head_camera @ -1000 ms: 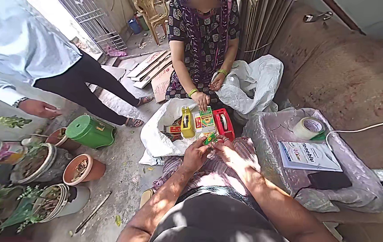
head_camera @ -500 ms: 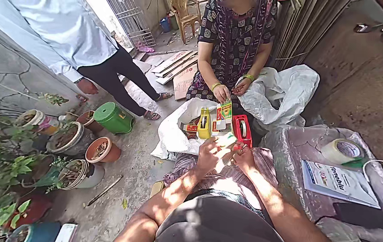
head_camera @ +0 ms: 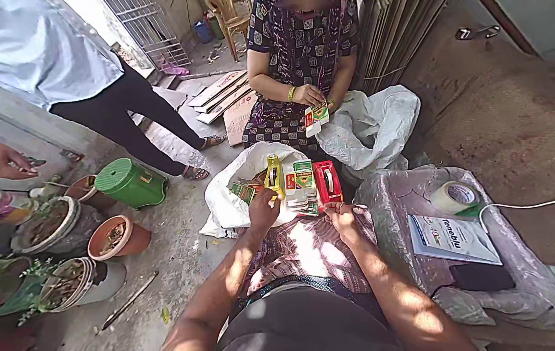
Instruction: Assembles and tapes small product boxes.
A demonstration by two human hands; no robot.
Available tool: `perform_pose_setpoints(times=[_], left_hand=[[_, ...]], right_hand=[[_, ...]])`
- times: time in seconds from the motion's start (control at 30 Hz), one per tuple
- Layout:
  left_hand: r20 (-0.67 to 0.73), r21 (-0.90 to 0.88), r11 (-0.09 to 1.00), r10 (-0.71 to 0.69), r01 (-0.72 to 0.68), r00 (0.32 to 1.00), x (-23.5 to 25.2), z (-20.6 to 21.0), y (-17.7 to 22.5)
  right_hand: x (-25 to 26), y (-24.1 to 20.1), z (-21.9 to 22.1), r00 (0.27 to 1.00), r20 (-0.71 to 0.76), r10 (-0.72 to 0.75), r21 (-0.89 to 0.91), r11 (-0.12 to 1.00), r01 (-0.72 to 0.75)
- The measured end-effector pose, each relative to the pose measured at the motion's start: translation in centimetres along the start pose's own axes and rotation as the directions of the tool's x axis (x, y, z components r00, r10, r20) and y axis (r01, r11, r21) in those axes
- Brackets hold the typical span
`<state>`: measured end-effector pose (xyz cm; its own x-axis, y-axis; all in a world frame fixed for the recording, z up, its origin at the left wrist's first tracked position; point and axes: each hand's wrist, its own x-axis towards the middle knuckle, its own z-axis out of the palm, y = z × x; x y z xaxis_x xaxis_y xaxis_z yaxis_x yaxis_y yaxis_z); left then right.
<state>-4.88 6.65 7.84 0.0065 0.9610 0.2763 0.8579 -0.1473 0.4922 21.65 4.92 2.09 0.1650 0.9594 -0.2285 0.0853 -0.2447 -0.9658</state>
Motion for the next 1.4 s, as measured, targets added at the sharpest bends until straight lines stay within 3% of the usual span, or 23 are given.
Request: perform_pose_setpoints(times=[0.1,0.23,0.33,0.43,0.63,0.8,1.0,1.17,1.3,1.4], left_hand=[[0.256,-0.144,0.958,-0.205,0.247,0.945,0.2,3.1,1.2],[0.325,-0.283,0.838,-0.375,0.467,0.868,2.0,7.5,-0.2],[0.336,-0.303,0.795,-0.426,0.525,0.84,3.1,9.2,-1.0],[0.396,-0.374,0.665,-0.515,0.646,0.76,3.7,10.2,-0.7],[0.407,-0.294,0.707,-0.516,0.643,0.754,3.9,12.2,-2.0],[0.456,-0.267,0.723,-0.488,0.638,0.744,4.2,12.1,-2.6],[0.446,-0.386,0.671,-0.465,0.633,0.765,3.7,11.6,-3.4],[0.43,-0.477,0.601,-0.476,0.641,0.767,3.3,11.5,-3.2],[0.466,-0.491,0.49,-0.551,0.72,0.692,3.3,10.6,-2.0],[0.472,-0.507,0.461,-0.559,0.729,0.682,3.1,10.2,-1.5]], right_hand=[[0.0,-0.1,0.4,0.996,0.068,0.054,-0.091,0.995,-0.048],[0.4,1.5,1.1,0.988,0.152,-0.022,-0.2,0.978,0.052],[0.8,2.7,2.3,0.984,0.149,-0.096,-0.233,0.964,0.13],[1.3,2.1,3.5,0.983,0.184,-0.006,-0.318,0.946,0.065],[5.3,0.7,6.9,0.993,0.112,0.022,-0.424,0.905,0.028],[6.8,0.3,9.8,0.984,-0.135,0.116,-0.324,0.933,-0.154],[6.2,-0.5,10.8,0.96,-0.234,0.15,-0.439,0.865,-0.242],[7.1,-0.2,10.4,0.945,-0.234,0.229,-0.364,0.88,-0.303],[7.1,0.1,10.8,0.941,-0.232,0.246,-0.193,0.937,-0.293],[7.1,0.9,10.8,0.936,-0.228,0.267,-0.062,0.956,-0.287]])
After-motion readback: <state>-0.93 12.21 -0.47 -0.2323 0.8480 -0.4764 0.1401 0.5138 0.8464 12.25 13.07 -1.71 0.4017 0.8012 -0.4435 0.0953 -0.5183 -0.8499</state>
